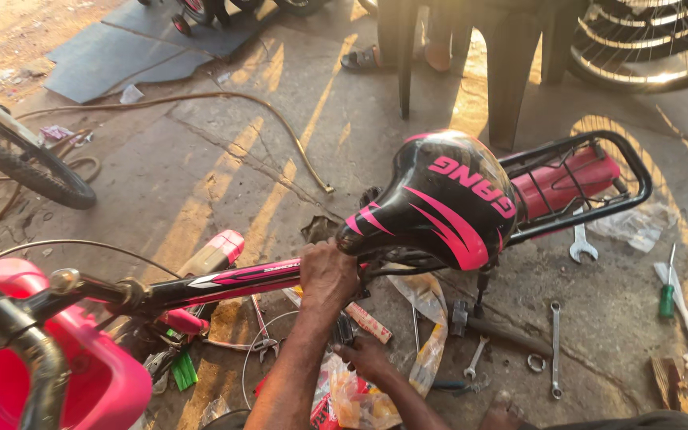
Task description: The person is repairing a pink and black bicycle. They use a wrench to tighten bolts on the rear rack and handlebar area, and use pliers to adjust the brake cable. The person works on the seat post and handlebar components.
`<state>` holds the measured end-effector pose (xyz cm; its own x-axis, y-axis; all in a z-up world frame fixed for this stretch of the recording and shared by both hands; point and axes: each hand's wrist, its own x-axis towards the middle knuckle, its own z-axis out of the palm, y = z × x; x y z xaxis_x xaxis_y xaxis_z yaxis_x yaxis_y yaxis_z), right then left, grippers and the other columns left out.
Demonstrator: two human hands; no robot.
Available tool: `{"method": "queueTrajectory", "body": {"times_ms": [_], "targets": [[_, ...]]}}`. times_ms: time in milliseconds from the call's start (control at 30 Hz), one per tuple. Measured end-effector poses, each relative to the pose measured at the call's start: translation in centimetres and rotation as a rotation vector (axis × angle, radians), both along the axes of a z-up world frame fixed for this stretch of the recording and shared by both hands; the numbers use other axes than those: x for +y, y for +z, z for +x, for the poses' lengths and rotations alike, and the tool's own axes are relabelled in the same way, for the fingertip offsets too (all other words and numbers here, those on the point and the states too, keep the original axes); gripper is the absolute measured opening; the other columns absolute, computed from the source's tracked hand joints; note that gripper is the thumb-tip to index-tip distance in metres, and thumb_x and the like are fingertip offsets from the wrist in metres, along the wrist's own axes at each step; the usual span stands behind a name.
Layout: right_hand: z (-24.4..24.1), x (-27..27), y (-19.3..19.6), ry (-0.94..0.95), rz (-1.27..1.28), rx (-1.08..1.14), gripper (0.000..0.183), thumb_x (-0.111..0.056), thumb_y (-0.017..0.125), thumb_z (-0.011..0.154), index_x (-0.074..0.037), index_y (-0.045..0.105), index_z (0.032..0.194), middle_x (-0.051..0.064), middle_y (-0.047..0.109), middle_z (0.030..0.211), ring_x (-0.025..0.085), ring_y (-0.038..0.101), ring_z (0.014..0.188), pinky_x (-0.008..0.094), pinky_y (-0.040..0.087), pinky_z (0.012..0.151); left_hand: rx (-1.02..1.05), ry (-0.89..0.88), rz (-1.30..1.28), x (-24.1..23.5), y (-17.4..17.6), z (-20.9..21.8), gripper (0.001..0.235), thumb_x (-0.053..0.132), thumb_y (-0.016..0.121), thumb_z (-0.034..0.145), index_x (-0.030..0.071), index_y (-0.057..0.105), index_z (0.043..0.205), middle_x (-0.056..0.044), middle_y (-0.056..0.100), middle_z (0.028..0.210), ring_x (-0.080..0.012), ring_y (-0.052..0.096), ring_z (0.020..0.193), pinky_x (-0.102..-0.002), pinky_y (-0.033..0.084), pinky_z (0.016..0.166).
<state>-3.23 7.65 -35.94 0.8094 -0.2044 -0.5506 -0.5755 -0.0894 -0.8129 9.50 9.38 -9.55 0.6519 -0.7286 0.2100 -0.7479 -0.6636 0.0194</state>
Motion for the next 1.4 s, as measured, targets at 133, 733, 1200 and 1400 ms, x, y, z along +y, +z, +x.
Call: {"method": "queueTrajectory", "body": {"times_ms": [133, 733, 1200, 1400], "targets": [[-0.8, 0.4, 1.2, -0.124, 0.185, 0.058, 0.047, -0.045, 0.074, 0.091, 0.000, 0.070, 0.101, 0.009, 0.069, 0.086, 0.016, 0.064, 0.073, 0.032, 0.051, 0.063, -0.030, 0.005, 0.158, 0.0, 0.1, -0.1, 0.018, 0.025, 0.070, 0.078, 0.009, 0.076, 0.082, -0.013, 0.069, 0.087, -0.0301, 0.070, 0.085, -0.045, 0.050, 0.077], [-0.2, 1.3, -1.5, -0.252, -0.038, -0.152, 0.065, -0.034, 0.076, 0.085, -0.005, 0.056, 0.140, 0.014, 0.072, 0.123, 0.024, 0.069, 0.113, 0.037, 0.053, 0.099, -0.028, -0.006, 0.096, 0.8, -1.5, -0.2, 0.017, 0.020, 0.064, 0.083, 0.007, 0.072, 0.090, -0.014, 0.070, 0.088, -0.0302, 0.070, 0.084, -0.044, 0.050, 0.075], [1.0, -0.9, -2.2, -0.299, 0.720, 0.010, 0.045, -0.030, 0.077, 0.090, -0.009, 0.067, 0.128, 0.004, 0.074, 0.096, 0.019, 0.069, 0.064, 0.034, 0.054, 0.057, 0.033, -0.005, 0.153, 0.4, -0.4, 0.2, 0.020, 0.023, 0.069, 0.081, 0.004, 0.075, 0.086, -0.016, 0.068, 0.091, -0.0312, 0.069, 0.087, -0.045, 0.050, 0.080], [1.6, 0.1, -4.2, -0.163, 0.787, -0.067, 0.044, -0.021, 0.082, 0.092, -0.004, 0.066, 0.130, 0.007, 0.074, 0.097, 0.020, 0.069, 0.067, 0.032, 0.055, 0.056, 0.019, -0.030, 0.176, 0.7, -0.5, 0.4, 0.024, 0.029, 0.072, 0.079, 0.006, 0.077, 0.086, -0.016, 0.066, 0.093, -0.0327, 0.066, 0.092, -0.047, 0.048, 0.080]]}}
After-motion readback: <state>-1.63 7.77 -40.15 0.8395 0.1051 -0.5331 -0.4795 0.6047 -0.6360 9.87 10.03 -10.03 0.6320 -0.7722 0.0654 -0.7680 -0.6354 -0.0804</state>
